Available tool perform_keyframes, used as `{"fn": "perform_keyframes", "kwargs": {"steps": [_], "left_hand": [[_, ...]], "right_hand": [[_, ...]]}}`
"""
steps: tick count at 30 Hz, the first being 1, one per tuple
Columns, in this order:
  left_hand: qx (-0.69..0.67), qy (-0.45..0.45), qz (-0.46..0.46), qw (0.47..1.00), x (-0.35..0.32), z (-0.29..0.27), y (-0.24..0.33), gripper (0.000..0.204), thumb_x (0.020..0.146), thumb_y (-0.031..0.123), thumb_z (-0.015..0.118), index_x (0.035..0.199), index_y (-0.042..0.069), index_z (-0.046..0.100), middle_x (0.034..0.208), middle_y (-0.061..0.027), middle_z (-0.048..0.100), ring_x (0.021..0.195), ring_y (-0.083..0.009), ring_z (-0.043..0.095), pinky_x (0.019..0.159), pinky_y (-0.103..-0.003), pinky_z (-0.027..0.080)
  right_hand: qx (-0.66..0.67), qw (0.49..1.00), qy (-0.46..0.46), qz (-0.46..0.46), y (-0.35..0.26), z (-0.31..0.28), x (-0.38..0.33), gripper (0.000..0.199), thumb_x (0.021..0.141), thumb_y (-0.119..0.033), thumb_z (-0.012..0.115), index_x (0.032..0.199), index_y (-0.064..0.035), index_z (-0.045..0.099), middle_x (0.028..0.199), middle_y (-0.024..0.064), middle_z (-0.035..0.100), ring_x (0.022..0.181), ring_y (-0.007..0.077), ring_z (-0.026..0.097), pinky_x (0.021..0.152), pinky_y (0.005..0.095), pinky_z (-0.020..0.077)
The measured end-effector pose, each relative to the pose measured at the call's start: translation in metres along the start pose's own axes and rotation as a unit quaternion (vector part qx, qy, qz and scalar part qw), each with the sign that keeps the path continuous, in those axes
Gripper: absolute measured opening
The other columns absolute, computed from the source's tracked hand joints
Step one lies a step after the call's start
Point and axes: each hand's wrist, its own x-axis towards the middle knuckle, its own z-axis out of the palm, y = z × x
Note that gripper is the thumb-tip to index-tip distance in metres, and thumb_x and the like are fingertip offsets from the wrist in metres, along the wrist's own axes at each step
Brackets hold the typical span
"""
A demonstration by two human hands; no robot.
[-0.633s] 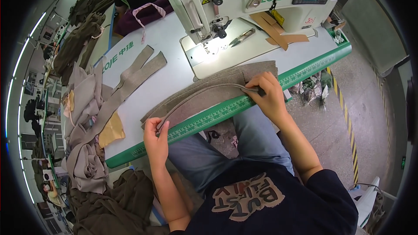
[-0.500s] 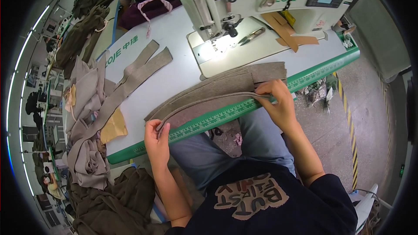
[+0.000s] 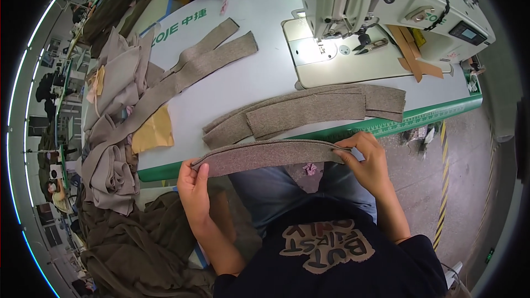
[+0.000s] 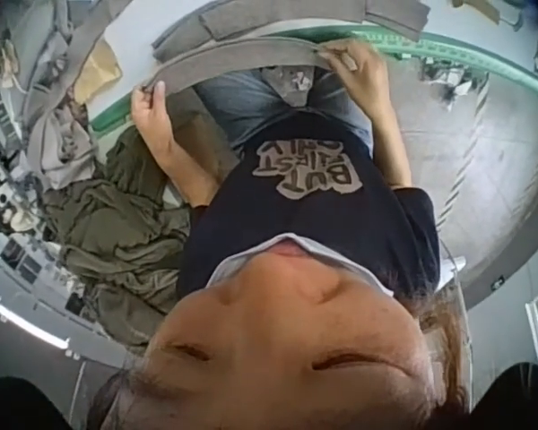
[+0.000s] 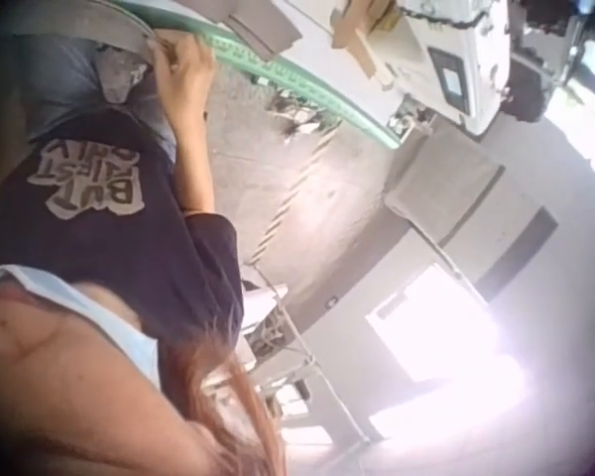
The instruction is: Sorting, aligning, and organizing various fabric pieces and strips on a sewing workbench.
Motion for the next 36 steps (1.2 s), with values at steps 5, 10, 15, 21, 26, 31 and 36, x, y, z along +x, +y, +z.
{"fn": "perform_keyframes", "kwargs": {"steps": [5, 10, 15, 21, 26, 31, 36], "left_hand": [[-0.028, 0.044, -0.006, 0.999, 0.001, 0.001, 0.0, 0.017, 0.098, 0.005, 0.057, 0.114, -0.002, 0.057, 0.099, -0.0019, 0.064, 0.088, -0.0061, 0.058, 0.083, -0.02, 0.044], [-0.025, 0.04, -0.019, 0.999, 0.009, -0.012, -0.014, 0.018, 0.099, 0.007, 0.057, 0.115, -0.002, 0.057, 0.1, -0.0024, 0.064, 0.089, -0.0058, 0.058, 0.081, -0.021, 0.046], [-0.03, 0.069, -0.006, 0.997, 0.016, -0.014, -0.013, 0.018, 0.101, 0.014, 0.054, 0.113, 0.0, 0.056, 0.101, -0.0033, 0.064, 0.089, -0.0077, 0.06, 0.078, -0.023, 0.048], [-0.13, 0.109, -0.006, 0.985, 0.026, -0.019, -0.018, 0.021, 0.102, 0.022, 0.053, 0.109, 0.003, 0.055, 0.106, -0.0073, 0.064, 0.094, -0.0135, 0.063, 0.081, -0.026, 0.051], [-0.15, 0.099, -0.021, 0.983, 0.029, -0.025, -0.013, 0.024, 0.103, 0.023, 0.053, 0.112, 0.001, 0.054, 0.111, -0.0094, 0.063, 0.099, -0.0161, 0.062, 0.085, -0.029, 0.052], [-0.156, 0.098, -0.054, 0.981, 0.03, -0.028, -0.023, 0.028, 0.102, 0.022, 0.052, 0.119, -0.001, 0.053, 0.115, -0.0101, 0.062, 0.103, -0.0173, 0.061, 0.088, -0.03, 0.051], [-0.217, 0.095, -0.055, 0.97, 0.027, -0.031, -0.02, 0.031, 0.101, 0.018, 0.053, 0.125, -0.002, 0.052, 0.118, -0.0112, 0.061, 0.106, -0.018, 0.06, 0.09, -0.031, 0.05]], "right_hand": [[0.0, 1.0, -0.013, -0.001, -0.007, 0.008, 0.004, 0.017, 0.074, -0.006, 0.079, 0.087, -0.0037, 0.07, 0.087, 0.0069, 0.068, 0.083, 0.0253, 0.061, 0.075, 0.0319, 0.0469], [-0.021, 1.0, 0.009, 0.022, -0.015, 0.014, 0.007, 0.017, 0.074, -0.006, 0.08, 0.087, -0.0031, 0.069, 0.083, 0.007, 0.067, 0.079, 0.0223, 0.061, 0.073, 0.0312, 0.0473], [0.022, 0.998, 0.037, 0.047, -0.017, 0.033, 0.013, 0.015, 0.078, -0.007, 0.079, 0.087, -0.0016, 0.068, 0.078, 0.006, 0.065, 0.07, 0.0157, 0.059, 0.064, 0.0286, 0.0471], [0.128, 0.986, 0.037, 0.097, -0.025, 0.046, 0.019, 0.017, 0.086, -0.009, 0.074, 0.097, -0.0002, 0.065, 0.076, 0.003, 0.064, 0.061, 0.0099, 0.057, 0.054, 0.0232, 0.0434], [0.325, 0.924, -0.033, 0.201, -0.026, 0.045, 0.025, 0.023, 0.091, -0.006, 0.068, 0.111, -0.0002, 0.059, 0.081, 0.0023, 0.064, 0.059, 0.0076, 0.059, 0.051, 0.0201, 0.042], [0.356, 0.91, -0.024, 0.208, -0.03, 0.047, 0.028, 0.032, 0.092, -0.004, 0.065, 0.123, 0.0002, 0.056, 0.086, 0.0036, 0.064, 0.06, 0.0075, 0.061, 0.051, 0.0192, 0.0432], [0.363, 0.911, -0.023, 0.196, -0.032, 0.049, 0.027, 0.04, 0.092, -0.002, 0.064, 0.131, -0.0005, 0.053, 0.088, 0.004, 0.064, 0.06, 0.0077, 0.061, 0.051, 0.0193, 0.0437]]}}
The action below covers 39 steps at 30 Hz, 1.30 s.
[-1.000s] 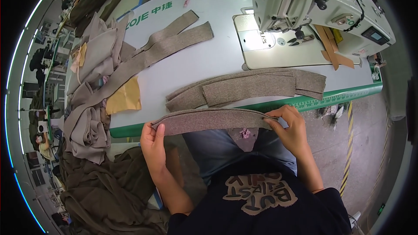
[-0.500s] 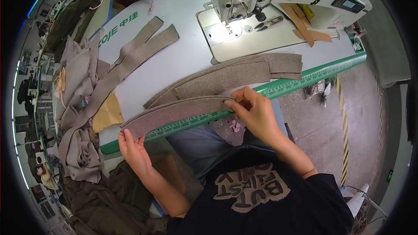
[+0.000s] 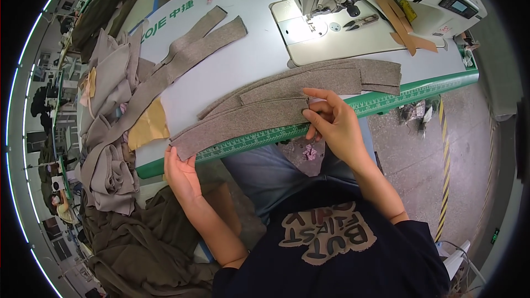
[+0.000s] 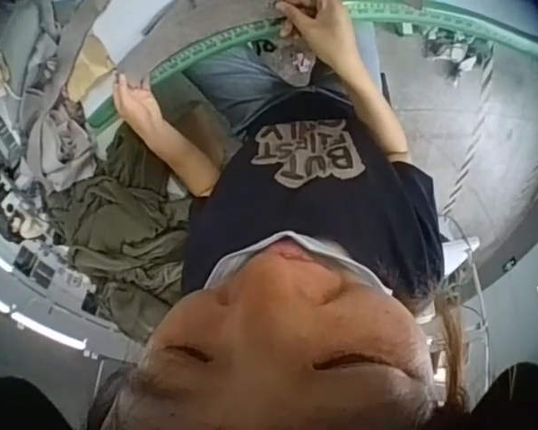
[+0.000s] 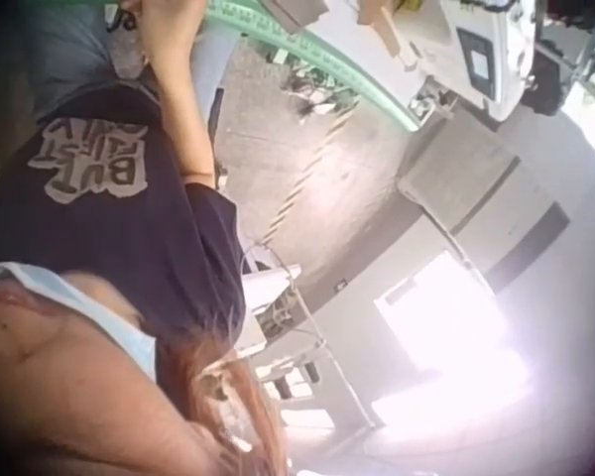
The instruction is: Sorting, aligning, and organizing various fabric pieces and strips on a sewing workbench.
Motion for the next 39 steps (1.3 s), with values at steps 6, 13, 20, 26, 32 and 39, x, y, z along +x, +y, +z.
{"fn": "perform_keyframes", "kwargs": {"steps": [6, 13, 20, 26, 32, 39], "left_hand": [[0.067, 0.018, 0.033, 0.997, -0.003, 0.013, -0.001, 0.033, 0.099, 0.009, 0.055, 0.129, -0.004, 0.05, 0.12, -0.0115, 0.061, 0.108, -0.0168, 0.06, 0.092, -0.03, 0.049], [0.06, -0.025, 0.065, 0.996, 0.0, 0.006, 0.018, 0.035, 0.098, 0.005, 0.055, 0.132, -0.003, 0.05, 0.12, -0.01, 0.063, 0.105, -0.014, 0.061, 0.092, -0.029, 0.049], [0.101, 0.05, 0.118, 0.987, 0.024, 0.003, 0.043, 0.034, 0.099, 0.006, 0.054, 0.132, -0.002, 0.05, 0.117, -0.0096, 0.065, 0.104, -0.013, 0.061, 0.089, -0.027, 0.049], [0.103, 0.06, 0.147, 0.982, 0.048, 0.009, 0.043, 0.034, 0.1, 0.007, 0.052, 0.132, -0.003, 0.049, 0.117, -0.0104, 0.065, 0.103, -0.0121, 0.061, 0.089, -0.027, 0.047], [0.083, 0.025, 0.151, 0.985, 0.062, 0.016, 0.038, 0.034, 0.1, 0.006, 0.05, 0.133, -0.004, 0.048, 0.118, -0.012, 0.064, 0.105, -0.0128, 0.06, 0.091, -0.027, 0.046], [0.233, 0.082, 0.221, 0.943, 0.076, 0.024, 0.021, 0.034, 0.098, 0.006, 0.052, 0.132, -0.001, 0.049, 0.122, -0.0141, 0.062, 0.111, -0.0223, 0.059, 0.096, -0.032, 0.045]], "right_hand": [[-0.078, 0.996, 0.034, -0.02, -0.003, 0.005, 0.001, 0.034, 0.09, -0.003, 0.066, 0.123, 0.0012, 0.059, 0.084, 0.0052, 0.066, 0.058, 0.0079, 0.061, 0.051, 0.0195, 0.0438], [-0.137, 0.989, 0.041, -0.023, -0.023, 0.015, -0.002, 0.023, 0.088, -0.006, 0.07, 0.107, 0.0045, 0.067, 0.076, 0.0067, 0.069, 0.056, 0.0075, 0.06, 0.051, 0.0199, 0.0433], [-0.203, 0.975, -0.017, -0.093, -0.043, 0.039, 0.034, 0.019, 0.089, -0.009, 0.07, 0.102, 0.0049, 0.066, 0.068, 0.0015, 0.062, 0.053, 0.0059, 0.053, 0.05, 0.0212, 0.0412], [-0.235, 0.963, -0.03, -0.127, -0.052, 0.053, 0.077, 0.018, 0.091, -0.012, 0.068, 0.099, 0.0038, 0.065, 0.067, -0.0006, 0.059, 0.053, 0.005, 0.05, 0.05, 0.0219, 0.0395], [-0.295, 0.938, -0.009, -0.18, -0.044, 0.049, 0.103, 0.019, 0.09, -0.013, 0.068, 0.1, 0.003, 0.065, 0.07, 0.0, 0.06, 0.062, 0.0058, 0.053, 0.057, 0.0239, 0.0429], [-0.367, 0.905, 0.009, -0.213, -0.041, 0.049, 0.118, 0.019, 0.09, -0.015, 0.068, 0.102, -0.0002, 0.067, 0.078, 0.002, 0.065, 0.07, 0.009, 0.055, 0.064, 0.0257, 0.0454]]}}
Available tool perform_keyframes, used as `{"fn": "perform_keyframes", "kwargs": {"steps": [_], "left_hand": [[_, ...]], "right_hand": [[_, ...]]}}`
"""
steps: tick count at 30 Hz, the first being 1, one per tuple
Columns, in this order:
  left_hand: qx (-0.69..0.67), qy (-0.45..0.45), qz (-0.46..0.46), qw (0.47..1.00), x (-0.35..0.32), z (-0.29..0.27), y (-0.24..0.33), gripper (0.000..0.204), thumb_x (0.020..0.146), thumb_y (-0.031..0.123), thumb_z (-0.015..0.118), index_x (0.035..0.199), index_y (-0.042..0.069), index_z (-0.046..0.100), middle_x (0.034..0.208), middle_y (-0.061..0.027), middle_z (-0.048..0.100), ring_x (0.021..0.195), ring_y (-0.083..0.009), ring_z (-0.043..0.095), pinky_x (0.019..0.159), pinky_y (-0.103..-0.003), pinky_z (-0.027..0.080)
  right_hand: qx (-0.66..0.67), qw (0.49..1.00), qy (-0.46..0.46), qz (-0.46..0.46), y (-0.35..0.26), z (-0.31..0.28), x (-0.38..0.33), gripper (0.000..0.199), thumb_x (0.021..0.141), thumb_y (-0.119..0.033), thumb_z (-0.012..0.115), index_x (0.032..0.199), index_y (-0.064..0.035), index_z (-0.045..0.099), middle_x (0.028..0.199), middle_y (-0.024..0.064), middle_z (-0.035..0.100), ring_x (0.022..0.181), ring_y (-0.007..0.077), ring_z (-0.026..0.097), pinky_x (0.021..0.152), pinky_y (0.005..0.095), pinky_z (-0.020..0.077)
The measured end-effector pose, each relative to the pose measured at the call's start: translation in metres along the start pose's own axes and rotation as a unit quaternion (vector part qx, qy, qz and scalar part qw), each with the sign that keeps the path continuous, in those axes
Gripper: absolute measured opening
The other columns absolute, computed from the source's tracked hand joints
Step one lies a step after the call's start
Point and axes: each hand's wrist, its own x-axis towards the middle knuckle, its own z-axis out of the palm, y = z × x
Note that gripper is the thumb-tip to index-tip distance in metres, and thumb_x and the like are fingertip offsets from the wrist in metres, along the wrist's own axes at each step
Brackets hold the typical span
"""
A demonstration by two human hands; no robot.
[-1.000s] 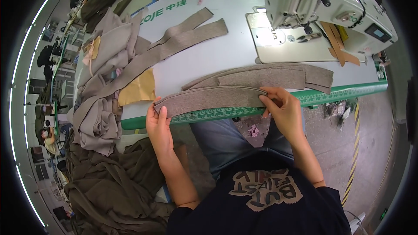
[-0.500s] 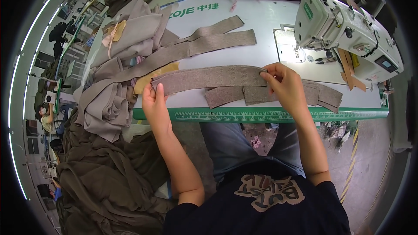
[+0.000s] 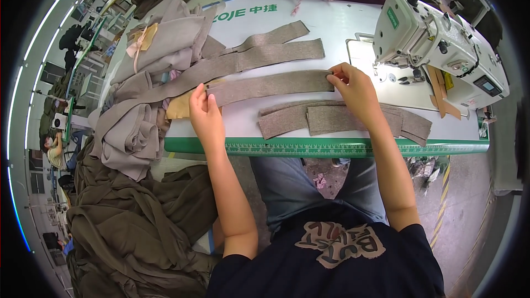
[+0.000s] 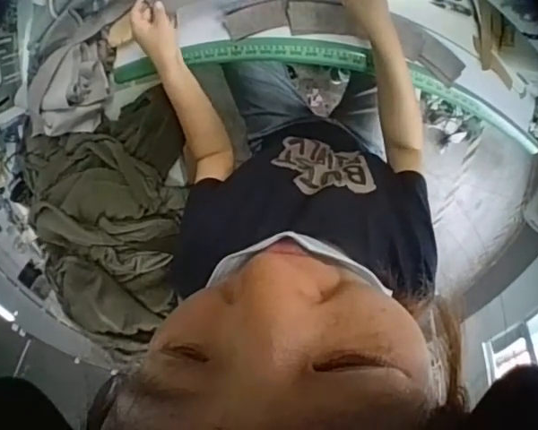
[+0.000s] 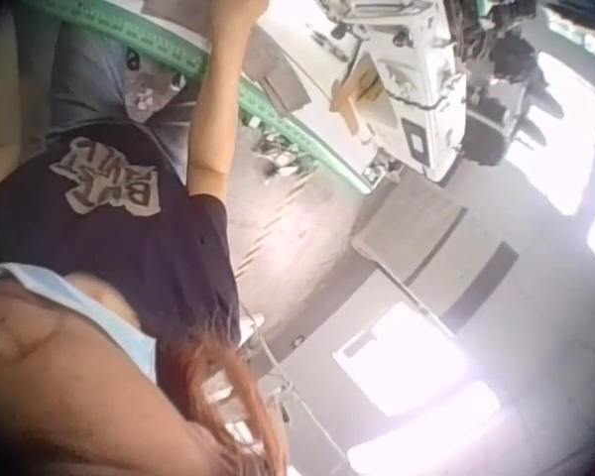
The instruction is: Sorting, aligning, and organizing various fabric pieces and strips on a sewing workbench.
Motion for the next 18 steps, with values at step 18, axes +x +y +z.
{"fn": "perform_keyframes", "kwargs": {"steps": [18], "left_hand": [[0.212, -0.215, 0.295, 0.906, -0.119, 0.094, 0.039, 0.026, 0.087, 0.001, 0.066, 0.113, 0.004, 0.064, 0.12, -0.0123, 0.063, 0.106, -0.0281, 0.062, 0.087, -0.037, 0.051]], "right_hand": [[-0.112, 0.98, 0.123, 0.108, 0.063, -0.148, -0.111, 0.015, 0.089, -0.012, 0.066, 0.099, -0.0007, 0.069, 0.085, 0.0054, 0.067, 0.069, 0.0132, 0.052, 0.067, 0.0263, 0.0449]]}}
